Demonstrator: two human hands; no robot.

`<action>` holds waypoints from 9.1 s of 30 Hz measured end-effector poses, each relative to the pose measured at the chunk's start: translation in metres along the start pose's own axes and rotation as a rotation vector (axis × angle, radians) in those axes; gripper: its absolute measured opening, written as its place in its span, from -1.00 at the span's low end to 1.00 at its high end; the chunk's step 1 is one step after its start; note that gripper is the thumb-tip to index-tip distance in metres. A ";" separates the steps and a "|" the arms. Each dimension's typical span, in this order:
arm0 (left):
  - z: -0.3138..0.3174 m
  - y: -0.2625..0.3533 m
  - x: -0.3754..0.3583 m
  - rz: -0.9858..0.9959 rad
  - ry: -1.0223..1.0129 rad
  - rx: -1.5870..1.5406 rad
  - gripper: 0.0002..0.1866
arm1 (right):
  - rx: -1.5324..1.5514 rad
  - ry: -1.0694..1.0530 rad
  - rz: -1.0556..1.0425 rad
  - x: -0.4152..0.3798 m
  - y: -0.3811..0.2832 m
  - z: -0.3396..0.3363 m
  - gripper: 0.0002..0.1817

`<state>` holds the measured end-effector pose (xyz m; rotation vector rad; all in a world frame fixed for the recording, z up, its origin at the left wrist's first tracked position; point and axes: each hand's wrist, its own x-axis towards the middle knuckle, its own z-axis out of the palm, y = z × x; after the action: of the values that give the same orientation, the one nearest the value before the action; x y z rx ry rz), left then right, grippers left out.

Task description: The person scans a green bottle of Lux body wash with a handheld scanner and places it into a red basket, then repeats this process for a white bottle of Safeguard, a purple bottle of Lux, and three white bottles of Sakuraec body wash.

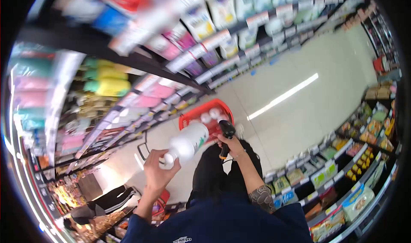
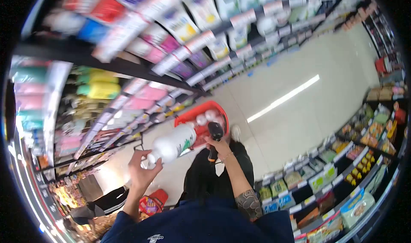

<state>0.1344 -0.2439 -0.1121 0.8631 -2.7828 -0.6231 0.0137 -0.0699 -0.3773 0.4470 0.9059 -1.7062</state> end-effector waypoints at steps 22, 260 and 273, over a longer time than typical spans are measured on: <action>-0.359 0.043 -0.037 0.296 0.386 -0.850 -0.66 | 0.111 -0.743 -0.469 -0.239 -0.077 0.294 -0.55; 0.437 -0.389 0.205 -1.021 0.194 -0.856 -0.41 | 0.062 0.339 0.552 0.025 0.261 -0.124 -0.64; 0.435 -0.427 0.201 -0.957 -0.045 -0.874 -0.59 | 0.098 0.340 0.562 0.024 0.271 -0.132 -0.51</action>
<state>0.0669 -0.5289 -0.6835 1.8287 -1.5963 -1.7666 0.2397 -0.0149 -0.5707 0.9805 0.8340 -1.1772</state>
